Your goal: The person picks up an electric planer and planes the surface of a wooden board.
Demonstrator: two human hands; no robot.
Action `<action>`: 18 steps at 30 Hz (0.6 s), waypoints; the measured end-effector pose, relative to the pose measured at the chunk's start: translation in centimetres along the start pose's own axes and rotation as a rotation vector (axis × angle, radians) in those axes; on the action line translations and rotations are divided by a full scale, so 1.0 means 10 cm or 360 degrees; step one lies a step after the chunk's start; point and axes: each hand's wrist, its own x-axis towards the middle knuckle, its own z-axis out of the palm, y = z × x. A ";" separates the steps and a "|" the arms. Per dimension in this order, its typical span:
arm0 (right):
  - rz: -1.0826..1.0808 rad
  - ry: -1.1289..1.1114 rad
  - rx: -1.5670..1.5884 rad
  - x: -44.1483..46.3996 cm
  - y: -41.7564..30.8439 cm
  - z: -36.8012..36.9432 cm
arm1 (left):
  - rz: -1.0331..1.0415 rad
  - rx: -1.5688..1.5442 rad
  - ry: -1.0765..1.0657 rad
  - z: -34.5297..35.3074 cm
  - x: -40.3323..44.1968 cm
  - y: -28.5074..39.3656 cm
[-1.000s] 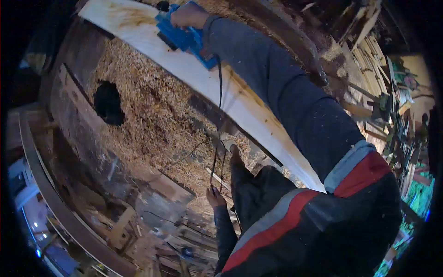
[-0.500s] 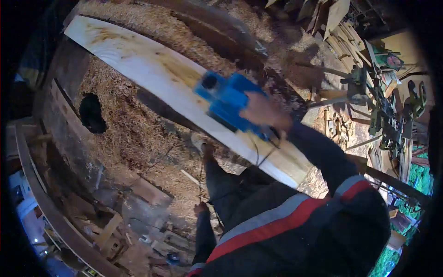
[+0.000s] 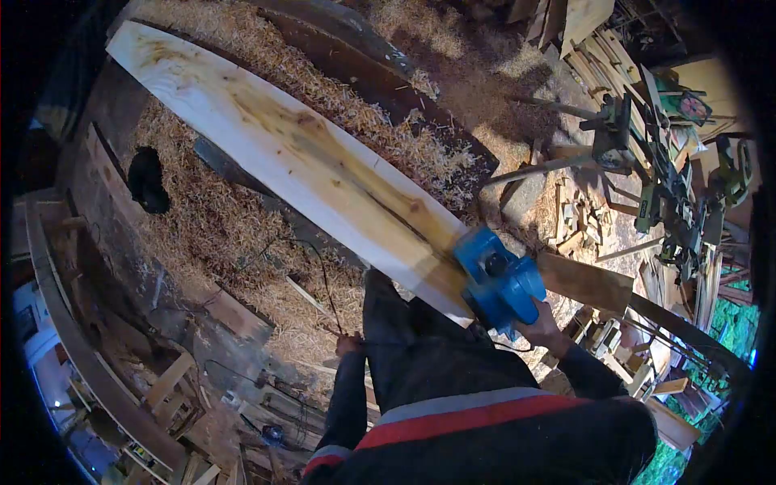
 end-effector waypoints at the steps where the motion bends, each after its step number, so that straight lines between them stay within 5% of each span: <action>1: -0.0188 -0.0001 -0.0066 0.13 -0.10 0.00 | 0.0004 -0.0003 -0.0002 0.05 0.01 0.01; 5: -0.0369 -0.0050 0.0074 0.61 -1.21 -0.16 | 0.0085 -0.0117 -0.0067 0.19 0.02 0.07; 7: -0.0526 0.0138 0.0231 1.02 -1.34 0.06 | 0.0257 -0.0210 0.0210 0.09 -0.08 -0.01; 11: -0.0411 -0.0104 0.0326 1.60 -2.70 0.10 | 0.0399 -0.0132 -0.0213 0.46 0.16 -0.20; 13: -0.0389 -0.0076 0.0312 1.86 -3.19 0.26 | 0.0315 -0.0239 -0.0081 0.34 -0.07 -0.09; 16: -0.0363 0.0012 0.0361 2.18 -3.98 0.47 | 0.0644 -0.0358 0.0397 0.45 -0.01 0.05; 18: -0.0553 -0.0070 0.0242 2.75 -4.28 0.58 | 0.0810 -0.0365 0.0147 0.34 -0.07 0.23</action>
